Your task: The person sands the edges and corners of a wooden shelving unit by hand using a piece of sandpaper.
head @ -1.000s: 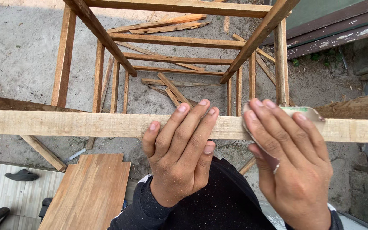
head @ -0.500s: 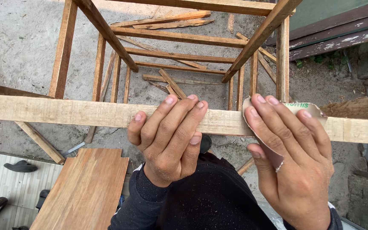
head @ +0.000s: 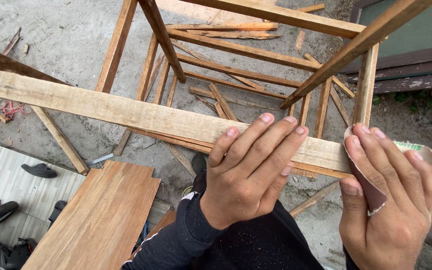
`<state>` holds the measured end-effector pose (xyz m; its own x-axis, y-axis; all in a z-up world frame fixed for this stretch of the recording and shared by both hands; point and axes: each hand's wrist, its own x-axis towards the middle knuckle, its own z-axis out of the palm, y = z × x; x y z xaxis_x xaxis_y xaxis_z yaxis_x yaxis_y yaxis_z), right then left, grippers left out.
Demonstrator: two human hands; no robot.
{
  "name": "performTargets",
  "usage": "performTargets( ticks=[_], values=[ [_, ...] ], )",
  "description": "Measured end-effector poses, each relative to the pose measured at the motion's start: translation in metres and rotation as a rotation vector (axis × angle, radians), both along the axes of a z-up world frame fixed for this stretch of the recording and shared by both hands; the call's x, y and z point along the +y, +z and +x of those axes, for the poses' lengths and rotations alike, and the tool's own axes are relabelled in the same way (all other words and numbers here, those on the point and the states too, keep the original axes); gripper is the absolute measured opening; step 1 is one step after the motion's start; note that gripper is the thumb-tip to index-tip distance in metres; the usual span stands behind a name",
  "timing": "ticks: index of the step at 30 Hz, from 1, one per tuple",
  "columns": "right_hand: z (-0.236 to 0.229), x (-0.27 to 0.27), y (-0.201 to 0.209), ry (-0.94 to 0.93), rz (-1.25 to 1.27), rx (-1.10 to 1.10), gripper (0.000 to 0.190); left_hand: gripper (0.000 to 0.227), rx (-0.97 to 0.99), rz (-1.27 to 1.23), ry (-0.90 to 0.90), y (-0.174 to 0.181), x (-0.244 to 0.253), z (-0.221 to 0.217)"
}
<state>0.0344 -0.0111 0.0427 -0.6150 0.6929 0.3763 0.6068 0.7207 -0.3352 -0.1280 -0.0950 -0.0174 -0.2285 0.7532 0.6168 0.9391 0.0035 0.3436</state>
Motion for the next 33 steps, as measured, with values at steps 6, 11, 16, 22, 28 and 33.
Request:
performTargets(
  ticks=[6,11,16,22,28,33],
  values=[
    [-0.038,-0.007,-0.012,0.108,0.154,-0.035,0.040,0.047,-0.025,-0.136,0.043,0.017,-0.010,-0.001],
    [-0.020,0.005,0.001,0.165,0.152,-0.101,0.043,0.046,-0.018,-0.192,-0.004,0.024,-0.014,-0.005],
    [0.011,0.017,0.013,0.080,0.164,-0.154,0.046,0.046,0.015,-0.207,-0.047,0.029,-0.009,0.011],
    [0.016,0.013,-0.003,0.139,0.136,-0.045,0.045,0.045,0.048,-0.188,-0.009,0.027,0.007,0.021],
    [0.047,0.017,0.003,-0.008,0.070,-0.073,0.043,0.039,0.020,-0.086,0.060,0.014,0.015,0.025],
    [0.031,0.011,-0.005,0.005,0.112,-0.050,0.042,0.038,0.026,-0.027,0.063,0.005,0.016,0.022]
  ],
)
